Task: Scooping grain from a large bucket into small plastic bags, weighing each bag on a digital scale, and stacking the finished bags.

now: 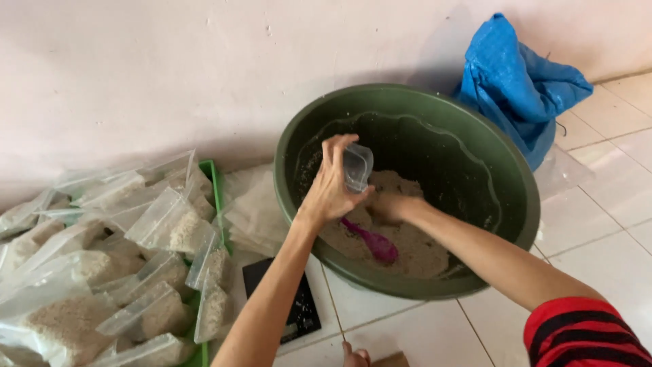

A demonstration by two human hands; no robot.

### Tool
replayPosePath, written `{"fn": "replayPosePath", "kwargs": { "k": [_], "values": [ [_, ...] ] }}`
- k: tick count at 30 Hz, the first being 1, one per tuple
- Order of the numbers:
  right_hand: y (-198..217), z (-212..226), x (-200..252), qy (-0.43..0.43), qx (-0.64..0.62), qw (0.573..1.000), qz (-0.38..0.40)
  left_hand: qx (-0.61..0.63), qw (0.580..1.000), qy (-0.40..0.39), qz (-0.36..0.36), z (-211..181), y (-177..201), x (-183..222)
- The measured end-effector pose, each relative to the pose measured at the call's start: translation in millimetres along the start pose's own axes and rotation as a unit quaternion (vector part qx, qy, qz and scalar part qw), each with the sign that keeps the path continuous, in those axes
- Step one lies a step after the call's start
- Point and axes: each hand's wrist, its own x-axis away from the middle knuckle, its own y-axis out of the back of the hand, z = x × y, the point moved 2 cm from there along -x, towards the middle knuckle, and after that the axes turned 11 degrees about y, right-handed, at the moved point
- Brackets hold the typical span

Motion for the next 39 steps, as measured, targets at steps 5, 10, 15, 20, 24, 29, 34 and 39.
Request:
{"fn": "replayPosePath", "kwargs": {
  "k": [5, 10, 15, 20, 24, 29, 34, 39],
  "values": [
    [-114.9, -99.8, -141.8, 0.073, 0.244, 0.958, 0.128, -0.101, 0.990, 0.102, 0.013, 24.8, -9.3, -10.1],
    [-132.5, -70.5, -139.6, 0.152, 0.265, 0.950, 0.060, -0.143, 0.980, 0.133, 0.022, 26.5, -8.9, -7.1],
    [-200.2, -100.6, -171.8, 0.168, 0.325, 0.931, 0.011, -0.135, 0.982, 0.133, 0.015, 15.2, -3.9, -7.2],
    [-212.9, -150.4, -211.6, 0.229, 0.342, 0.909, -0.066, -0.149, 0.978, 0.144, 0.004, 11.3, -3.0, -7.0],
    [-159.3, -163.7, -194.6, 0.339, 0.433, 0.793, -0.261, -0.154, 0.977, 0.146, -0.003, 7.0, -1.0, -6.6],
    [-60.8, -168.3, -147.7, 0.338, 0.388, 0.763, -0.391, -0.112, 0.985, 0.130, 0.001, 5.0, -0.7, -9.3],
    [-34.1, -217.2, -191.4, 0.132, 0.477, 0.793, -0.356, -0.084, 0.993, 0.080, -0.025, 11.4, -1.9, -7.4],
    [-40.8, -186.0, -228.9, 0.039, 0.302, 0.890, -0.340, -0.079, 0.995, 0.056, -0.013, 11.6, -0.6, -6.9]
  ]
}}
